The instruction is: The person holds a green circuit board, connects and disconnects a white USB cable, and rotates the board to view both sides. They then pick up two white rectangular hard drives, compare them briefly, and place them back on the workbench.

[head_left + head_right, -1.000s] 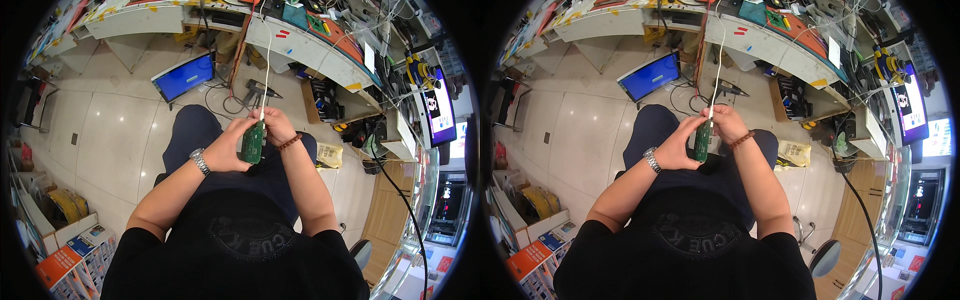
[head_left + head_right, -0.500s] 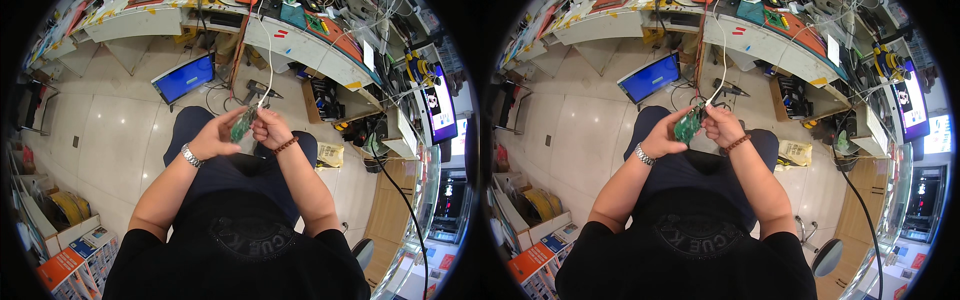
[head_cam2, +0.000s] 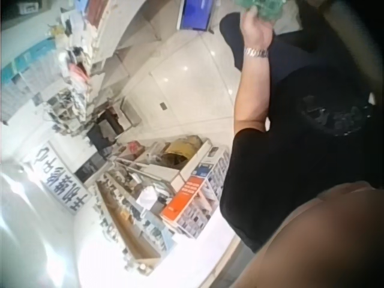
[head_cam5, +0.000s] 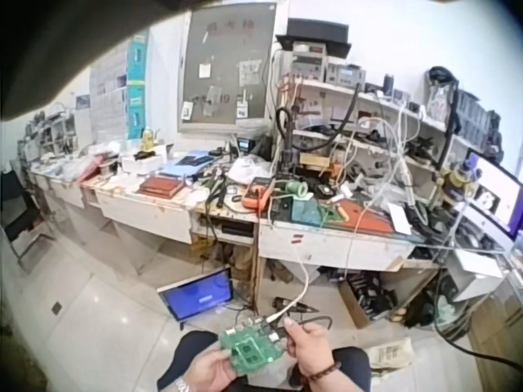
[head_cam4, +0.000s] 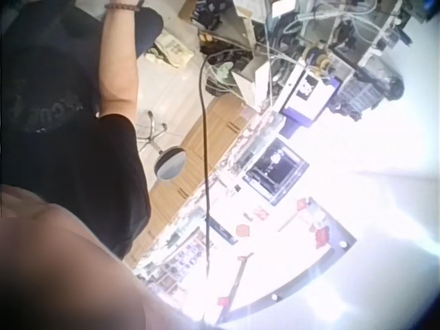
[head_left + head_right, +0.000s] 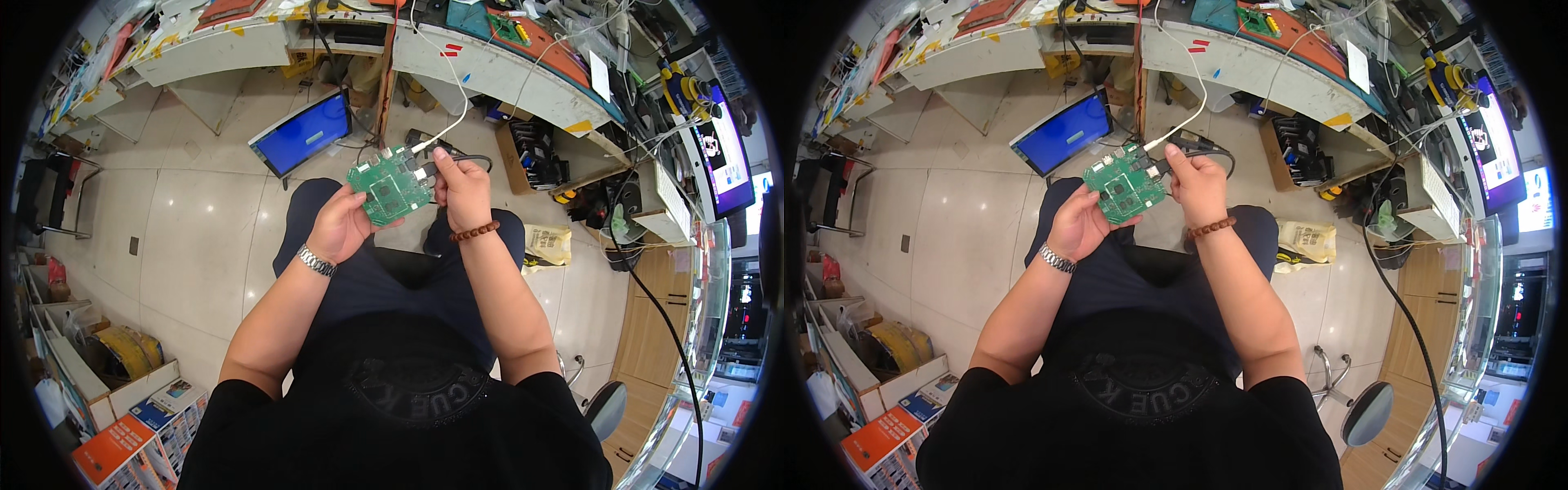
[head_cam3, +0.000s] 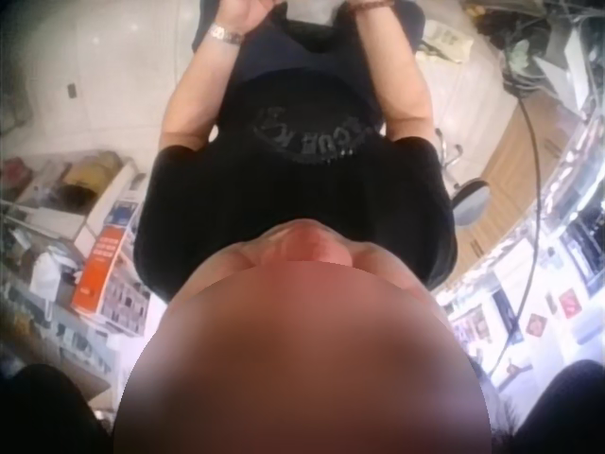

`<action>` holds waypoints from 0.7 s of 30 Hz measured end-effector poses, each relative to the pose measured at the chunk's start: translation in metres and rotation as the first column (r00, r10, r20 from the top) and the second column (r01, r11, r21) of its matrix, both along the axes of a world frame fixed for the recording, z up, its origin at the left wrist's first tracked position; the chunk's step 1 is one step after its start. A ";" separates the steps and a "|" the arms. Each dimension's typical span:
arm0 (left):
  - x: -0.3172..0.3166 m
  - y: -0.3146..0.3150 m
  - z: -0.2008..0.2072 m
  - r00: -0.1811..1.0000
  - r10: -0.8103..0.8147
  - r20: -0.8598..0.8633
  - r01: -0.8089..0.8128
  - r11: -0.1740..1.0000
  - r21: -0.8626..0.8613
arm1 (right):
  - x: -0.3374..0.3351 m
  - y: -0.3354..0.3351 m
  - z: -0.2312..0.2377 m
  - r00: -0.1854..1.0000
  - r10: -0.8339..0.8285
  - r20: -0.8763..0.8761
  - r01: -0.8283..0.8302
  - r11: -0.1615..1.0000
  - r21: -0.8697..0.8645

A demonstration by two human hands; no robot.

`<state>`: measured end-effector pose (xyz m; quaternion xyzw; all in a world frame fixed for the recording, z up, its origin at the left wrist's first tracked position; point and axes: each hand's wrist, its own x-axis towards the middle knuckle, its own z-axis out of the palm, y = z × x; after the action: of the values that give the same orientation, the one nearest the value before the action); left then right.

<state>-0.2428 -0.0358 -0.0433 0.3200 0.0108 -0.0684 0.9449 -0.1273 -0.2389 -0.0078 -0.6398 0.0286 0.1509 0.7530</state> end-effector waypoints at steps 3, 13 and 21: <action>0.000 0.002 0.000 0.998 -0.057 0.025 0.056 0.998 0.039 | 0.001 0.001 0.008 0.998 -0.026 0.057 0.026 1.000 -0.010; -0.014 -0.030 0.032 0.932 -0.332 0.149 0.363 0.824 -0.436 | 0.003 -0.006 0.064 0.961 0.259 0.097 -0.254 0.965 -0.067; -0.002 -0.058 0.069 0.877 -0.354 0.324 0.477 0.709 -0.519 | 0.002 -0.005 0.120 0.917 0.318 0.239 -0.282 0.944 -0.172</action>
<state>-0.2446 -0.0943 0.0259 0.0134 -0.1786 -0.2475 0.9522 -0.1251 -0.2437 0.1123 -0.7000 -0.1603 0.1762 0.6732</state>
